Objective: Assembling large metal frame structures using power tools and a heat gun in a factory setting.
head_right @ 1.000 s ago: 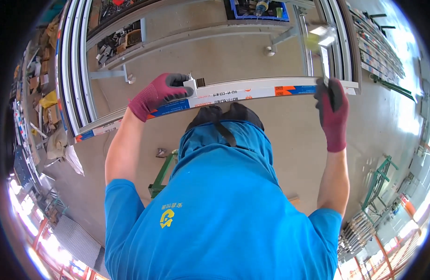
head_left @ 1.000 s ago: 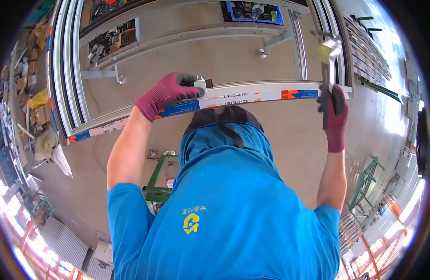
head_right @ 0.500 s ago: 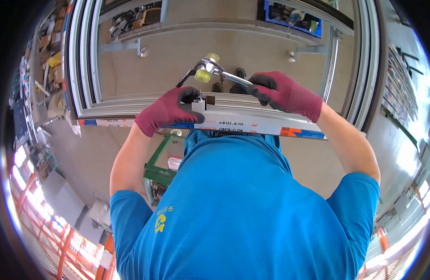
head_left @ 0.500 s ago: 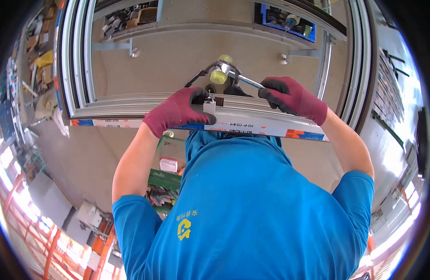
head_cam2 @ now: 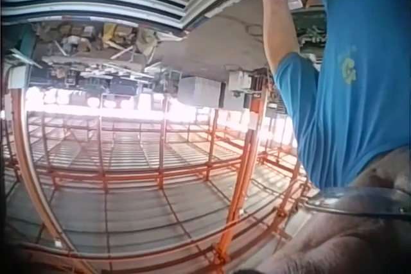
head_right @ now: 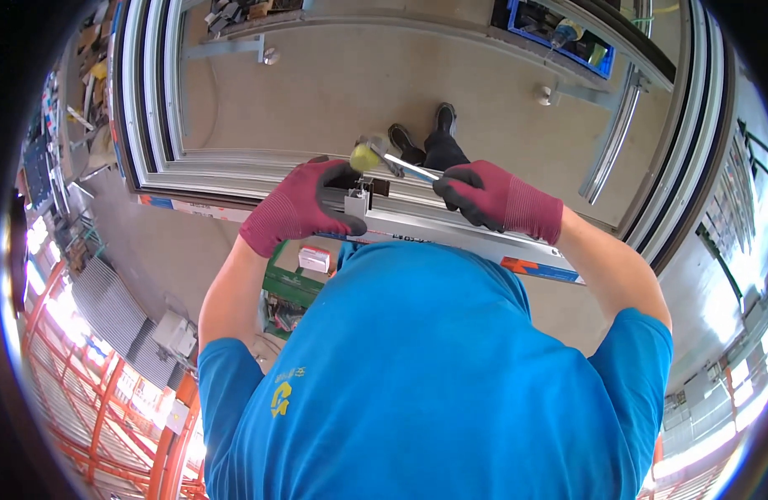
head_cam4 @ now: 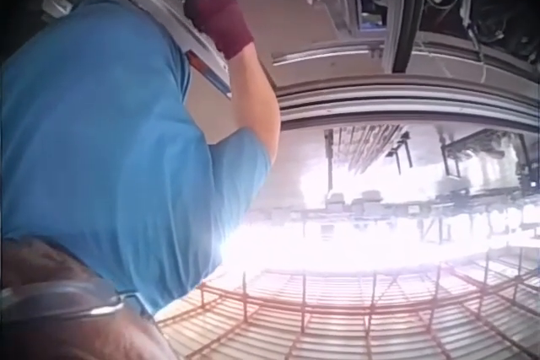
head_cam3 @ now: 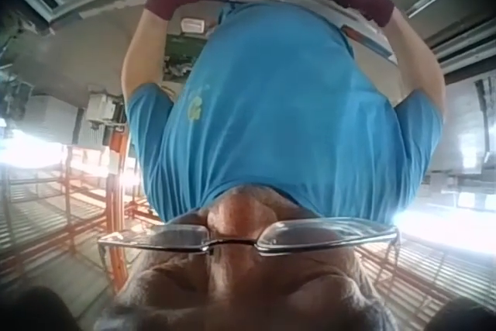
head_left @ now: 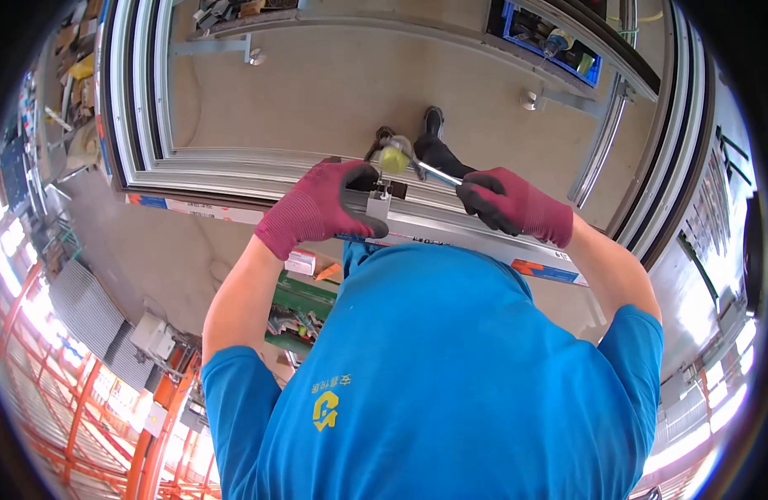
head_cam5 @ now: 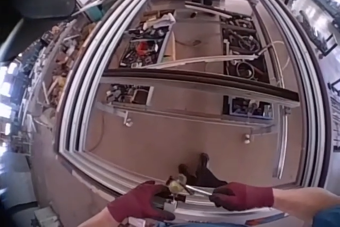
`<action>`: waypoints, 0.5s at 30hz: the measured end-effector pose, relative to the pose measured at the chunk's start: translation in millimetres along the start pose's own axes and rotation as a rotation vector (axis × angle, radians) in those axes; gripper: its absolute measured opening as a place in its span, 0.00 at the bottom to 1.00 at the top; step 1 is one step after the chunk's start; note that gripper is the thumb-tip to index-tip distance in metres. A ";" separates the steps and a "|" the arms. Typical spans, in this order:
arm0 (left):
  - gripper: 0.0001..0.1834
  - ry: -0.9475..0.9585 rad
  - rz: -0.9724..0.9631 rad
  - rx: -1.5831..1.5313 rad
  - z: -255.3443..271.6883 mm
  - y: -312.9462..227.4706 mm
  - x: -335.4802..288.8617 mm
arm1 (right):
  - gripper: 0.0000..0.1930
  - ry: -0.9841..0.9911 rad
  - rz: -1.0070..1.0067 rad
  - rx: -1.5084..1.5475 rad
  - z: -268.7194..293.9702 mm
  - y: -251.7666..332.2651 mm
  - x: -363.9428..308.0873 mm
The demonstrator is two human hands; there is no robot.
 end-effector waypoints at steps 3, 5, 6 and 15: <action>0.54 0.000 0.004 -0.001 1.9 1.6 2.5 | 0.19 0.002 0.163 -0.167 -4.4 -8.1 9.5; 0.52 0.034 0.005 -0.061 2.6 -0.8 1.7 | 0.19 -0.010 0.130 -0.122 -0.1 -1.4 8.2; 0.52 0.035 0.009 -0.066 2.0 -0.4 0.2 | 0.19 -0.024 0.096 -0.080 3.0 6.0 6.4; 0.45 -0.067 -0.085 -0.004 6.6 -6.7 0.1 | 0.15 0.017 0.160 -0.522 -3.0 9.6 2.8</action>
Point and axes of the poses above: each hand's wrist, its own x-axis towards the middle knuckle, its own z-axis out of the back of the hand, y = z × x, the point moved 8 cm from there along x, towards the middle knuckle, and after that the axes turned 5 degrees about z, right-handed, at the moved point
